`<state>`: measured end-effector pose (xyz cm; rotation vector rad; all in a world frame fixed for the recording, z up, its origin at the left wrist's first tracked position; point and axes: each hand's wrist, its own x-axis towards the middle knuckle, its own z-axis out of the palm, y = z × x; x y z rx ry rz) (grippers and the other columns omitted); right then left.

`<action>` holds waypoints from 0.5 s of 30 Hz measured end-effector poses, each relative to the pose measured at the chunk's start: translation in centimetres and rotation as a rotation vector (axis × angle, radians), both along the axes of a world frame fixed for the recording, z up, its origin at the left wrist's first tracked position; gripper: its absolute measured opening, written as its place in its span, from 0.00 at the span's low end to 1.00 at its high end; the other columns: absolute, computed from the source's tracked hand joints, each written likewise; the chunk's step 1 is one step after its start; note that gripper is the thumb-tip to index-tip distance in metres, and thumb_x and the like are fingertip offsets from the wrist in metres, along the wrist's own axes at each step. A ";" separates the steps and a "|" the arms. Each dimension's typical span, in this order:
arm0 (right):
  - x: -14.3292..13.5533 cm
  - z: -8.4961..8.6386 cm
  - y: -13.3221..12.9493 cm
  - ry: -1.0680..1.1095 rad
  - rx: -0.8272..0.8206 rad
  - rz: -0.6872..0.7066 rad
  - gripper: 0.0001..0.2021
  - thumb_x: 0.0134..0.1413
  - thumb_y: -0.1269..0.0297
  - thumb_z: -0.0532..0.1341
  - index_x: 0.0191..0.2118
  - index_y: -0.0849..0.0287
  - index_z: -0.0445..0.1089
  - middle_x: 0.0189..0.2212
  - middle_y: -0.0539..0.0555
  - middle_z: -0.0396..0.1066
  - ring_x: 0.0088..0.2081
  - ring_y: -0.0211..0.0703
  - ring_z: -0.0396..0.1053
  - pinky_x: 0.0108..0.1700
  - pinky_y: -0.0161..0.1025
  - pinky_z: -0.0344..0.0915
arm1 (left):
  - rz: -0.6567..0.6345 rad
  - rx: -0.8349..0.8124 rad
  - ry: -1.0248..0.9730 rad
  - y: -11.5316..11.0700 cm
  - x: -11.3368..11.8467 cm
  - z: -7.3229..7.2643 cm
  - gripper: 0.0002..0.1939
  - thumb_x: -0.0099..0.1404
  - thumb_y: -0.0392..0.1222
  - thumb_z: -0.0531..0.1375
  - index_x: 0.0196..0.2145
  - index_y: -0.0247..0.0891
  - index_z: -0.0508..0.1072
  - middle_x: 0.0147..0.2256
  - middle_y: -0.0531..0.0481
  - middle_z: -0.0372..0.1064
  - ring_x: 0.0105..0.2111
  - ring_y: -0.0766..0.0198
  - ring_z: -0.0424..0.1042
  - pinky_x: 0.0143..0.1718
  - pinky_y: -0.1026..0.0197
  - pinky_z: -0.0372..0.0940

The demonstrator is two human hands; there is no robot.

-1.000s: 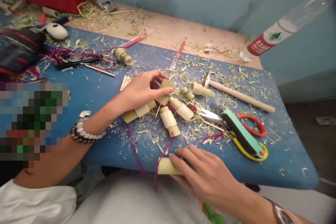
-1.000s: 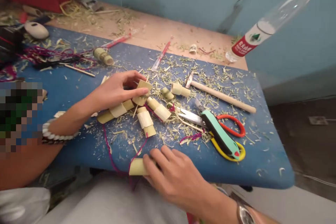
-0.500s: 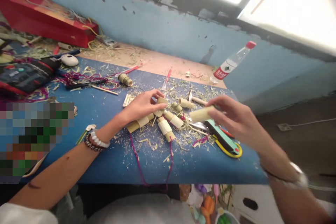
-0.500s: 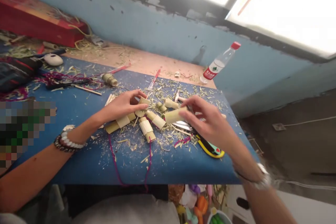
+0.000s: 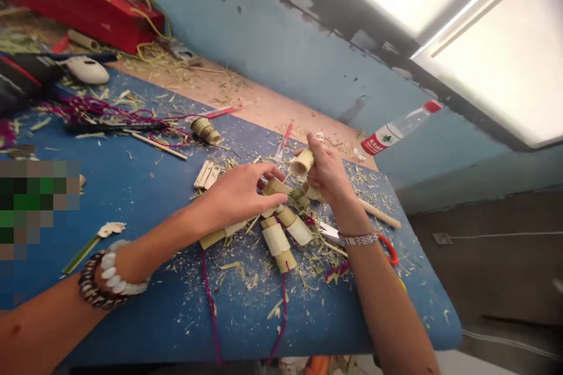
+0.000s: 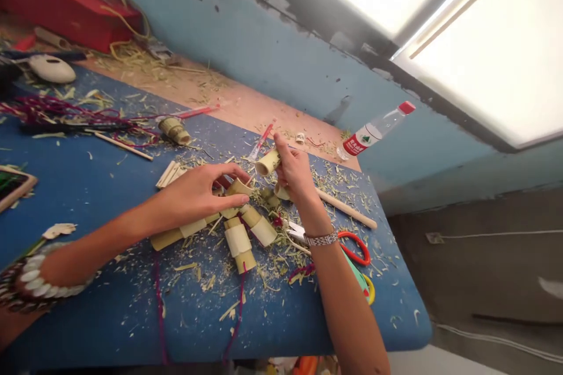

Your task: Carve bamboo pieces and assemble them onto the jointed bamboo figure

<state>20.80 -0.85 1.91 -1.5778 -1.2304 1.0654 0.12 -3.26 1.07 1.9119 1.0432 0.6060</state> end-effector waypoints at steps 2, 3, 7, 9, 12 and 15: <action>0.0 -0.3 0.2 -0.006 -0.020 -0.016 0.25 0.63 0.38 0.57 0.27 0.55 0.65 0.12 0.40 0.44 0.13 0.30 0.40 0.15 0.34 0.39 | 0.018 -0.003 -0.003 -0.2 0.1 0.1 0.19 0.61 0.51 0.64 0.48 0.43 0.77 0.39 0.48 0.78 0.37 0.56 0.75 0.38 0.57 0.65; 0.0 -0.4 0.3 -0.011 -0.019 -0.024 0.25 0.63 0.38 0.58 0.27 0.55 0.66 0.12 0.40 0.44 0.13 0.30 0.40 0.16 0.34 0.39 | 0.027 -0.003 -0.008 -0.2 0.1 0.1 0.19 0.60 0.51 0.64 0.48 0.43 0.77 0.39 0.48 0.78 0.37 0.56 0.76 0.38 0.57 0.65; 0.3 -0.8 0.6 -0.051 0.004 -0.053 0.25 0.61 0.38 0.59 0.29 0.57 0.70 0.11 0.41 0.46 0.13 0.30 0.40 0.15 0.34 0.36 | 0.052 0.029 -0.043 -0.4 0.3 -0.2 0.17 0.60 0.48 0.65 0.46 0.42 0.77 0.37 0.48 0.78 0.35 0.55 0.76 0.38 0.56 0.66; 0.4 -0.8 0.7 -0.078 0.018 -0.084 0.24 0.61 0.39 0.60 0.29 0.57 0.71 0.11 0.41 0.47 0.13 0.30 0.39 0.16 0.34 0.35 | 0.063 0.053 -0.069 -0.5 0.4 -0.5 0.15 0.59 0.47 0.65 0.44 0.42 0.77 0.36 0.48 0.78 0.36 0.54 0.76 0.39 0.56 0.67; 0.6 -0.9 0.8 -0.116 0.015 -0.130 0.23 0.64 0.42 0.58 0.28 0.58 0.72 0.12 0.43 0.51 0.13 0.30 0.40 0.16 0.35 0.34 | 0.067 0.071 -0.106 -0.3 0.7 -0.9 0.14 0.59 0.45 0.65 0.43 0.43 0.77 0.37 0.47 0.78 0.39 0.53 0.76 0.42 0.55 0.67; 0.9 -1.2 1.0 -0.214 0.017 -0.084 0.25 0.67 0.44 0.54 0.28 0.58 0.71 0.12 0.44 0.51 0.13 0.30 0.42 0.17 0.37 0.36 | 0.070 0.062 -0.119 0.0 0.8 -0.9 0.13 0.58 0.42 0.66 0.42 0.42 0.77 0.37 0.48 0.77 0.41 0.52 0.76 0.44 0.55 0.67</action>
